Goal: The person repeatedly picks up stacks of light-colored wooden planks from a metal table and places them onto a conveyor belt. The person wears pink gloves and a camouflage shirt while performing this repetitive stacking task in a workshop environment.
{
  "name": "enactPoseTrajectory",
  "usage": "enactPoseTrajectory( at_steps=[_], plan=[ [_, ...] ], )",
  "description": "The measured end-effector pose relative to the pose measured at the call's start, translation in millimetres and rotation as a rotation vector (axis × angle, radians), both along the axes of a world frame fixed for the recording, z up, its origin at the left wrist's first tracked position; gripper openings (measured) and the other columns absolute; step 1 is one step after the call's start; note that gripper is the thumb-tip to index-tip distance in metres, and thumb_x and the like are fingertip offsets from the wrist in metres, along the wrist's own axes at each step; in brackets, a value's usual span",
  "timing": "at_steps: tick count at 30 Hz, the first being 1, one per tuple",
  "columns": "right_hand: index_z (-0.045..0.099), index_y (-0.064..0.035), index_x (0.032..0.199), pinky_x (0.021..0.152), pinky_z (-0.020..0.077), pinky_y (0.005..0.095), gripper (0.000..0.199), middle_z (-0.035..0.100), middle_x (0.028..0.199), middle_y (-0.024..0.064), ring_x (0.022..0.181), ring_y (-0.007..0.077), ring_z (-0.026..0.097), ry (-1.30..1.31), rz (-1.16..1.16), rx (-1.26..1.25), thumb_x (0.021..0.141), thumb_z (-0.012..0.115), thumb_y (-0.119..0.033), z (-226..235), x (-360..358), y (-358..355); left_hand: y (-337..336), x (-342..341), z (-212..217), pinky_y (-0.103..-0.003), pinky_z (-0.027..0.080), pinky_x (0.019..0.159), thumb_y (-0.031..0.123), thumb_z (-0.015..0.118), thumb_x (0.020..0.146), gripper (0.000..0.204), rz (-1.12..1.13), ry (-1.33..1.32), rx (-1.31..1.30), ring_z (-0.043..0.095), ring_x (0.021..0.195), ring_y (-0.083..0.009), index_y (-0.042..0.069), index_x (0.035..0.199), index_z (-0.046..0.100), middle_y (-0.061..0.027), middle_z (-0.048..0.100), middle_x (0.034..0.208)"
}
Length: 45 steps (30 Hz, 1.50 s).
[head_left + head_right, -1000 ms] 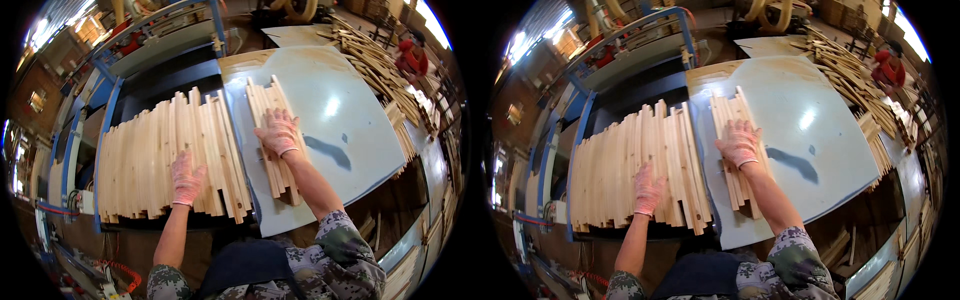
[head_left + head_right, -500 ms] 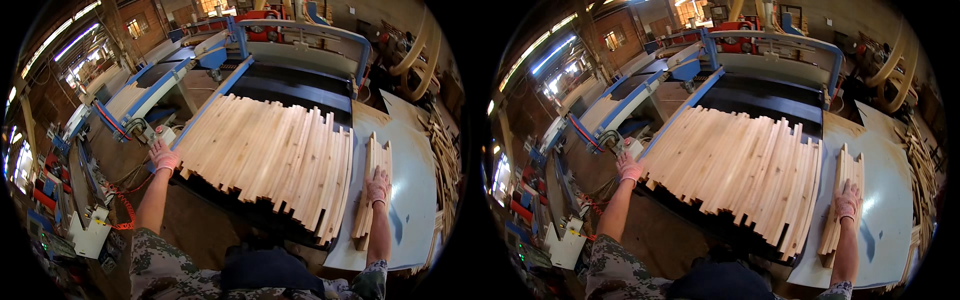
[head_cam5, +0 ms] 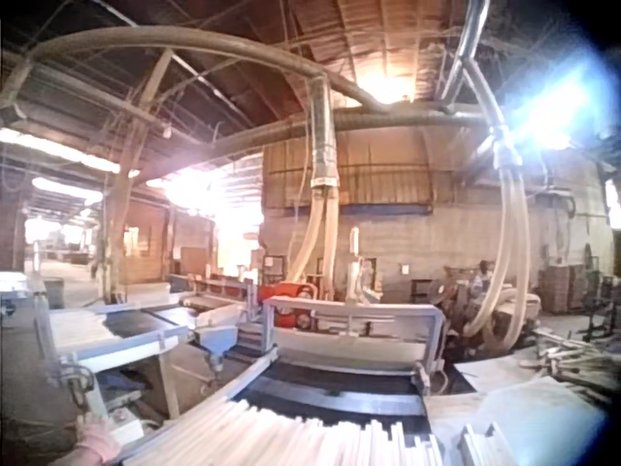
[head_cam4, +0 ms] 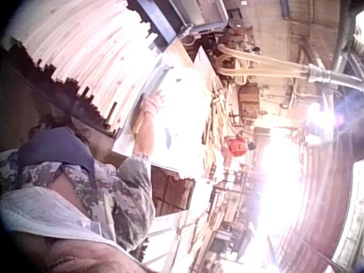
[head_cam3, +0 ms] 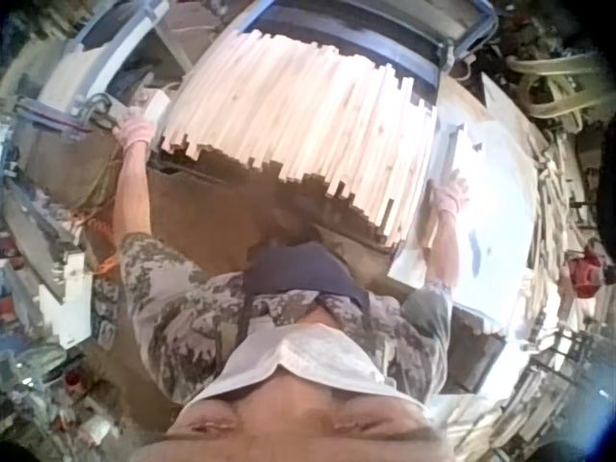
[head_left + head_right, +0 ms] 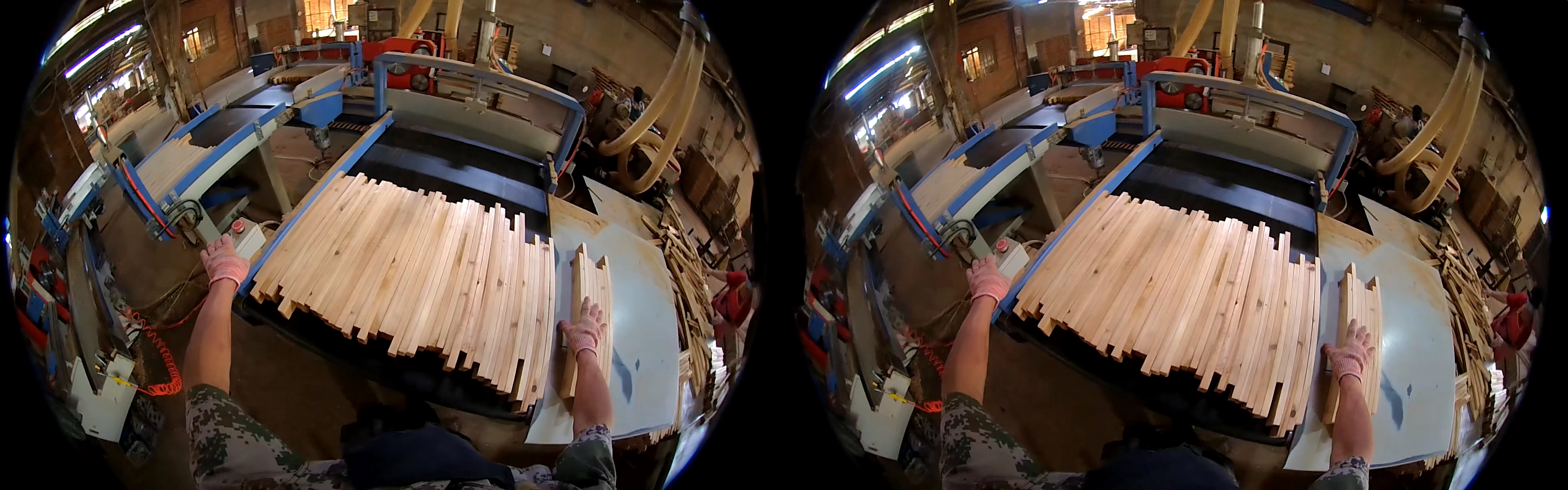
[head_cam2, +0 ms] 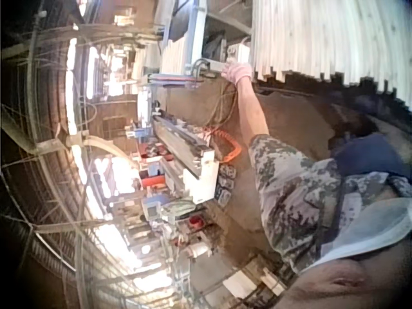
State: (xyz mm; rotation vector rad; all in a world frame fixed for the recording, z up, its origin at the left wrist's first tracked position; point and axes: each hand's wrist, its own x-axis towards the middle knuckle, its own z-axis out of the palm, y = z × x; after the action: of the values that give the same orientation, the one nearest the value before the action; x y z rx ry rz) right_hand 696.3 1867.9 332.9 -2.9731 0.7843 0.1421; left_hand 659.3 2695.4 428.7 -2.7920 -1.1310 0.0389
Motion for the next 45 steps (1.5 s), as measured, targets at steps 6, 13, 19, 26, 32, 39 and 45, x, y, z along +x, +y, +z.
enactPoseTrajectory(
  at_steps=[6, 13, 19, 26, 32, 39, 45],
  plan=[
    [0.029, -0.0157, 0.172, 0.132, 0.0204, 0.0579, 0.116, 0.032, 0.174, 0.0234, 0.163, 0.0408, 0.027, -0.144, 0.068, 0.001, 0.078, 0.085, -0.054, -5, -82, 23, 1, -111, -67, -0.042, 0.041, 0.12, 0.035, 0.073, 0.096, 0.068, -0.352, -0.799, -0.602, 0.051, 0.144, -0.0316, 0.0, 0.152, 0.053, -0.0188, 0.058, 0.152],
    [0.028, -0.0216, 0.173, 0.132, 0.0207, 0.0587, 0.108, 0.031, 0.177, 0.0142, 0.165, 0.0339, 0.025, -0.06, 0.008, -0.019, 0.086, 0.082, -0.056, 22, -243, 38, -166, -386, -121, -0.044, 0.055, 0.11, 0.033, 0.066, 0.102, 0.05, -0.443, 0.13, -2.093, 0.072, 0.119, -0.0328, -0.008, 0.129, 0.073, -0.0202, 0.076, 0.124],
    [0.029, -0.0198, 0.172, 0.134, 0.0176, 0.0573, 0.101, 0.031, 0.177, 0.0147, 0.165, 0.0339, 0.025, -0.073, -0.002, -0.032, 0.09, 0.077, -0.053, 20, -216, 30, -259, -403, -258, -0.04, 0.055, 0.104, 0.036, 0.062, 0.108, 0.047, -0.539, 0.787, -0.939, 0.07, 0.123, -0.0297, 0.001, 0.138, 0.071, -0.0173, 0.076, 0.129],
    [0.032, -0.0175, 0.171, 0.133, 0.0196, 0.0575, 0.094, 0.033, 0.176, 0.0157, 0.165, 0.0338, 0.027, -0.095, 0.015, -0.032, 0.093, 0.074, -0.048, 11, -205, 36, -236, -477, -378, -0.043, 0.055, 0.099, 0.036, 0.06, 0.107, 0.043, -0.378, 0.783, -0.965, 0.07, 0.119, -0.0311, 0.003, 0.132, 0.071, -0.0178, 0.075, 0.126],
    [0.038, -0.0158, 0.168, 0.131, 0.0244, 0.0567, 0.092, 0.041, 0.17, 0.018, 0.16, 0.0374, 0.034, -0.196, -0.001, 0.135, 0.09, 0.076, -0.046, 1, -176, 12, -267, -416, -426, -0.045, 0.055, 0.095, 0.037, 0.059, 0.106, 0.04, -0.38, 0.776, -0.984, 0.071, 0.115, -0.0324, 0.005, 0.128, 0.07, -0.0183, 0.075, 0.124],
    [0.059, -0.0122, 0.153, 0.112, 0.0538, 0.0457, 0.063, 0.065, 0.146, 0.0186, 0.133, 0.0362, 0.064, -0.515, 0.568, 0.691, 0.096, 0.079, -0.029, -53, -234, 89, -311, -330, -499, -0.048, 0.055, 0.09, 0.037, 0.057, 0.106, 0.037, -0.462, 0.934, -0.966, 0.071, 0.111, -0.0338, 0.007, 0.122, 0.07, -0.0188, 0.075, 0.121],
    [0.063, -0.0075, 0.148, 0.107, 0.0538, 0.0441, 0.055, 0.072, 0.132, 0.0239, 0.126, 0.0376, 0.068, -0.014, 0.435, 1.19, 0.099, 0.068, -0.031, -152, -405, 151, -327, -290, -548, -0.051, 0.055, 0.086, 0.038, 0.056, 0.105, 0.035, -0.583, 1.044, -0.883, 0.071, 0.107, -0.035, 0.009, 0.118, 0.069, -0.0193, 0.075, 0.118]
  ],
)
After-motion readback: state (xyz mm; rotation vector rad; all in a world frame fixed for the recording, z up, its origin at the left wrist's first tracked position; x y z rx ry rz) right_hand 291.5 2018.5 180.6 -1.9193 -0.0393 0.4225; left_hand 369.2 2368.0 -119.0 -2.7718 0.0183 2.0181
